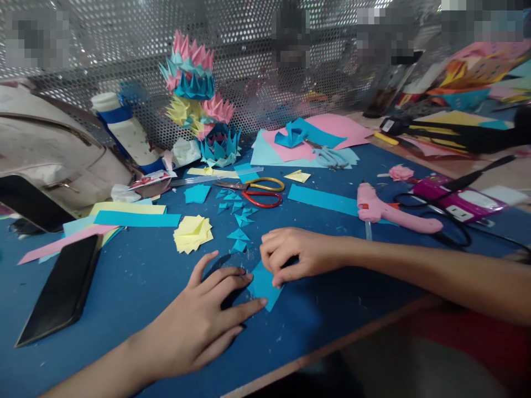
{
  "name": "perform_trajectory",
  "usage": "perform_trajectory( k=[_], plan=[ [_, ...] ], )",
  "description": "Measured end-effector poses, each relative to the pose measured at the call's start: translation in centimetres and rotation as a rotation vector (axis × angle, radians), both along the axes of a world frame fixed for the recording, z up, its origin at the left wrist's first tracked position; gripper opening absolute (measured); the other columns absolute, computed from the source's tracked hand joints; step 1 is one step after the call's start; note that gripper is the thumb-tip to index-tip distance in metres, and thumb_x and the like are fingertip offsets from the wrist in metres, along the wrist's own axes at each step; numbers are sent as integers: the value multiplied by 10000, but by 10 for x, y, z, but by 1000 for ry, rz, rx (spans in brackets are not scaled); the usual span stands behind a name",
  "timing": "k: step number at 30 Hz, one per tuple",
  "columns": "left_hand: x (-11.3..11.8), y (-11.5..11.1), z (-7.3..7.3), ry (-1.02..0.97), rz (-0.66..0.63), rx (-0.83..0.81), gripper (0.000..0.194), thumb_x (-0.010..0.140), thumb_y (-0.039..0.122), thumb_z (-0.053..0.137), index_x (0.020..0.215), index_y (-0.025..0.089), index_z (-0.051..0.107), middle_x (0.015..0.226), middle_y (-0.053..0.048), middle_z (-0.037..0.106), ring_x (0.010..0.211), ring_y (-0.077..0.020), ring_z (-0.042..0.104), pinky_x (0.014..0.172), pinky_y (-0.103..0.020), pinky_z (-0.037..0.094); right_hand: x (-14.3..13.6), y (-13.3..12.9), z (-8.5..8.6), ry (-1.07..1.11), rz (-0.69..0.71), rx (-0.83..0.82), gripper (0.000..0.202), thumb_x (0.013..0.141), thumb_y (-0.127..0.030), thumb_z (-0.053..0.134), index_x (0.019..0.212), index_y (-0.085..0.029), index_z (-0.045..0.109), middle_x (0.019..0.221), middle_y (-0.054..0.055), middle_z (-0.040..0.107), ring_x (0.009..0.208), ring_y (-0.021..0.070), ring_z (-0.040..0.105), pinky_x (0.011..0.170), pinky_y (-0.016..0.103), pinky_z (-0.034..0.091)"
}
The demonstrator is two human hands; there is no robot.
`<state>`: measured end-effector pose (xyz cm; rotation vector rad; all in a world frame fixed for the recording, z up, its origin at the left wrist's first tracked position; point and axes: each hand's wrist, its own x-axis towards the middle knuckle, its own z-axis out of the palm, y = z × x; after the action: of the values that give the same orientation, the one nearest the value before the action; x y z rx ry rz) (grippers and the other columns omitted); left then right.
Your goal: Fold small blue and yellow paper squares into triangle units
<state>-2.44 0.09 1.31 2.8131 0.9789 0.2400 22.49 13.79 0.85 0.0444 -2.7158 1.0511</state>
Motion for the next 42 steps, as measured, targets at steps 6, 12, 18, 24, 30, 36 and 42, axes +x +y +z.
perform_trajectory(
  k=[6,12,18,24,30,36,42],
  plan=[
    [-2,-1,-4,-58,-31,39,440,1021,215,460,1445,322,497,1306,-56,604,1316,-228,485,1218,-524,85,2,0,-5,-2,-47,67,423,997,-416,557,666,-158,612,640,-15,545,675,112,462,709,256,360],
    [0,1,-3,-11,-83,88,414,1039,216,407,1440,257,504,1383,-41,592,1334,-217,468,1228,-489,-28,1,-5,-4,-74,-334,198,213,922,-385,669,922,-174,645,803,-5,602,785,136,508,711,255,361],
    [5,-4,-5,-13,-26,197,368,1031,243,447,1375,174,556,1342,-65,625,1268,-214,536,1245,-449,1,-2,-12,-4,-29,-352,112,116,951,-278,630,914,-180,680,887,20,671,878,148,559,769,265,414],
    [7,-8,-7,21,25,258,391,1049,314,425,1396,187,551,1370,-83,600,1281,-237,524,1238,-463,-7,-1,-16,-6,100,-298,324,171,997,-256,561,946,-191,711,933,20,716,847,132,572,748,269,413],
    [6,-7,-6,25,31,250,385,1049,326,436,1392,194,551,1367,-82,602,1276,-237,531,1239,-470,11,3,-18,-4,86,-268,596,256,1041,-274,462,965,-199,694,937,22,700,852,153,548,720,296,352],
    [5,-5,-7,8,42,225,385,1042,351,447,1379,208,565,1373,-91,589,1291,-247,513,1235,-467,8,2,-19,-2,88,-225,727,269,1033,-156,428,979,-194,689,921,26,694,856,153,534,678,292,317],
    [5,-5,-6,51,26,201,412,1040,338,435,1418,206,527,1461,-92,529,1328,-253,471,1225,-484,-22,1,-19,-2,102,-208,782,312,1044,-135,390,978,-199,688,928,22,698,847,154,517,665,294,316]
  ],
)
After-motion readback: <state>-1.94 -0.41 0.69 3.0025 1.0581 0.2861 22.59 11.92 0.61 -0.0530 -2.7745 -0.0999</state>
